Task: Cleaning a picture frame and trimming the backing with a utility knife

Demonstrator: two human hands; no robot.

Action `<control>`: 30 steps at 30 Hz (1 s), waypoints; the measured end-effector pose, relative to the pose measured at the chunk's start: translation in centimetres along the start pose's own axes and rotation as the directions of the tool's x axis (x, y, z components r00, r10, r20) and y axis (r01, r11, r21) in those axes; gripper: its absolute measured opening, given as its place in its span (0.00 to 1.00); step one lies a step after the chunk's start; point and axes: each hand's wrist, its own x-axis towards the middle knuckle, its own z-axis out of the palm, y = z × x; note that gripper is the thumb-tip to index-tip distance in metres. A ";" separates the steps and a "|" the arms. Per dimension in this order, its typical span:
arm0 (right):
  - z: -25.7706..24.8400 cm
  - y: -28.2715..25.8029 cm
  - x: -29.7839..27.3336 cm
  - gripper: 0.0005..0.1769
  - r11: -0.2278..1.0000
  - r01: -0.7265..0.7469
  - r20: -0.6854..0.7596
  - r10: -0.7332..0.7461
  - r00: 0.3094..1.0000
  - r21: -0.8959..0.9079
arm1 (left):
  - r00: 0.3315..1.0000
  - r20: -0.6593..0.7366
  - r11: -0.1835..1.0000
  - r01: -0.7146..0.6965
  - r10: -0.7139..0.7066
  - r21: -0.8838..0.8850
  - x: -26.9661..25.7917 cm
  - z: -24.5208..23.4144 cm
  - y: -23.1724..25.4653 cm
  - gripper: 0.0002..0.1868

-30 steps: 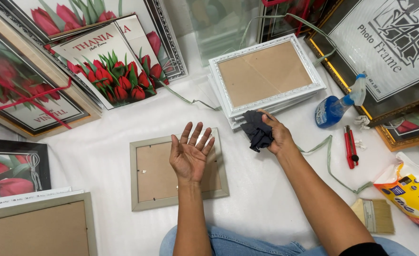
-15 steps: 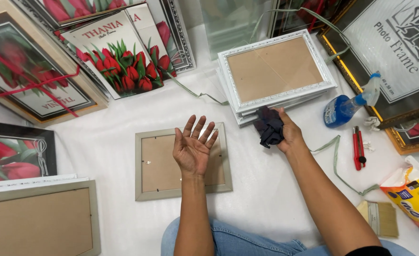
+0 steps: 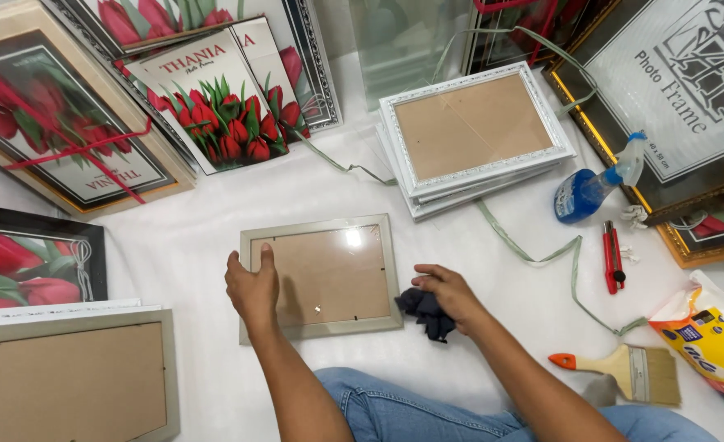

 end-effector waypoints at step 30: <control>-17.1 2.0 -0.2 0.42 0.809 -0.174 -0.253 0.032 0.967 -0.561 | 0.620 0.784 0.771 -0.486 -0.026 0.410 -8.8 11.9 -0.1 0.57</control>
